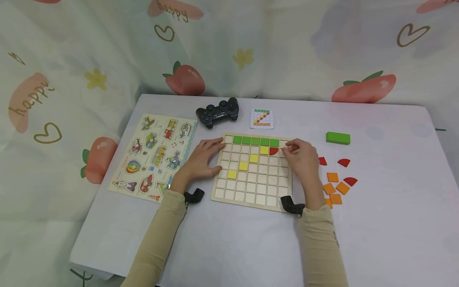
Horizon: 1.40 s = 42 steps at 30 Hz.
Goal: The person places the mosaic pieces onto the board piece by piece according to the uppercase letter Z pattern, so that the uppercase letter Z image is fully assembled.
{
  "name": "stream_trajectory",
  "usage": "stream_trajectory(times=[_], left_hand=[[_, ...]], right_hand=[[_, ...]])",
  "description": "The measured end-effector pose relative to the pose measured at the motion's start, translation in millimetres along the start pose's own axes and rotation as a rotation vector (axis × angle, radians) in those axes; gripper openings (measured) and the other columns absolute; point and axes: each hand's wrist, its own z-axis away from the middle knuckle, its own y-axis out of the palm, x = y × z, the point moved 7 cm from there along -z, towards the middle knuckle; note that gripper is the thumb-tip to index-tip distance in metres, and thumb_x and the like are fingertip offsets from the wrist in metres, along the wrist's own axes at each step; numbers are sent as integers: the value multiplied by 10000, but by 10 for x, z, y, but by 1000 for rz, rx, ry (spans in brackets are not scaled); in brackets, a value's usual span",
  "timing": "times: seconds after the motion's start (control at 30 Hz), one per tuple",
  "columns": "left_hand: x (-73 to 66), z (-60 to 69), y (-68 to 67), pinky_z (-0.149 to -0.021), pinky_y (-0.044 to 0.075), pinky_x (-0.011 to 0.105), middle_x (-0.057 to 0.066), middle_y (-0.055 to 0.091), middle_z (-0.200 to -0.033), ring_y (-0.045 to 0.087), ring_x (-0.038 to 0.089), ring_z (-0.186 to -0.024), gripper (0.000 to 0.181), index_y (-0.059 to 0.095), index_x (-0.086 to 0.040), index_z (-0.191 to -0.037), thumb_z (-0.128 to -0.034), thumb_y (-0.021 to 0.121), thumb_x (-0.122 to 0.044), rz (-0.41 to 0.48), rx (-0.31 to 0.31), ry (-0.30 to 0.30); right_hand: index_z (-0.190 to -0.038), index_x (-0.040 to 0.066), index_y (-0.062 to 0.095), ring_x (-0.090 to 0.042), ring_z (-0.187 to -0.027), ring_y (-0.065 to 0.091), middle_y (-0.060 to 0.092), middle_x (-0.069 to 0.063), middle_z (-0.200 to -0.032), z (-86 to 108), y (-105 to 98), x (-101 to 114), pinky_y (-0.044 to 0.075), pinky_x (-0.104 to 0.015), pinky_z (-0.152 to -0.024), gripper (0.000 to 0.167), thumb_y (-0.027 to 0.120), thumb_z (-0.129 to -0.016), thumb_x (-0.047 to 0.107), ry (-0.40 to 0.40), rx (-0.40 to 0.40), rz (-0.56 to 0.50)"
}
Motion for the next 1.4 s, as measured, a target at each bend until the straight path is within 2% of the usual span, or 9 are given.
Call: stream_trajectory(times=[0.2,0.3,0.47,0.63,0.8,0.93,1.07,1.27,1.4], left_hand=[[5,-5,10,-1124,284,402,-16,277,-1597,280,203,-1387,779,405,-188,-1517,-805,617,-423,8,3,-1],[6,-4,9,-1124,283,400,-16,279,-1597,282,203,-1386,779,407,-187,-1516,-805,620,-423,9,-1,1],[13,-2,10,-1125,282,397,-19,276,-1597,280,199,-1387,787,399,-195,-1520,-803,621,-431,4,-3,-1],[17,-4,1,-1127,280,394,-21,280,-1596,281,200,-1387,785,403,-192,-1518,-803,623,-429,9,-10,-2],[12,-5,4,-1127,283,397,-19,285,-1594,285,202,-1386,782,407,-191,-1516,-804,618,-433,7,-9,2],[11,-6,4,-1128,281,397,-20,288,-1592,286,200,-1386,777,412,-192,-1514,-804,619,-432,5,-13,6],[17,-10,7,-1127,281,393,-26,285,-1593,283,196,-1388,776,414,-195,-1513,-805,622,-433,3,-17,5],[26,-10,15,-1131,275,393,-29,278,-1596,275,195,-1393,781,408,-199,-1516,-803,628,-431,8,-14,1],[31,-12,27,-1132,273,390,-30,277,-1596,274,193,-1394,785,403,-203,-1518,-802,621,-439,0,-15,6]], right_hand=[[-1219,-28,621,-386,-945,580,627,-226,-1081,17,-389,-349,453,-413,-666,383,592,-939,233,59,2,137],[-1202,-52,612,-438,-963,534,610,-269,-1111,44,-509,-513,433,-482,-679,408,625,-917,240,92,47,211],[-1160,-64,622,-421,-903,514,604,-285,-1065,52,-554,-640,429,-440,-631,402,670,-900,239,112,104,218],[-1149,-58,615,-399,-855,543,642,-271,-1004,31,-567,-639,408,-418,-615,398,680,-891,236,103,83,221],[-1194,-71,562,-427,-905,548,613,-293,-1055,20,-544,-614,414,-412,-653,445,703,-879,211,107,65,174],[-1264,-61,548,-432,-1013,550,570,-284,-1153,0,-472,-492,454,-235,-659,468,718,-888,159,24,83,56],[-1271,-37,574,-396,-1018,570,573,-248,-1177,-20,-355,-290,397,-71,-634,438,715,-885,115,-108,101,-17],[-1196,-44,624,-315,-914,581,614,-233,-1134,-9,-100,4,406,-30,-678,332,699,-890,62,-253,98,-133],[-1127,-56,654,-199,-822,599,656,-224,-1046,2,123,165,460,-75,-680,270,707,-876,28,-309,169,-216]])
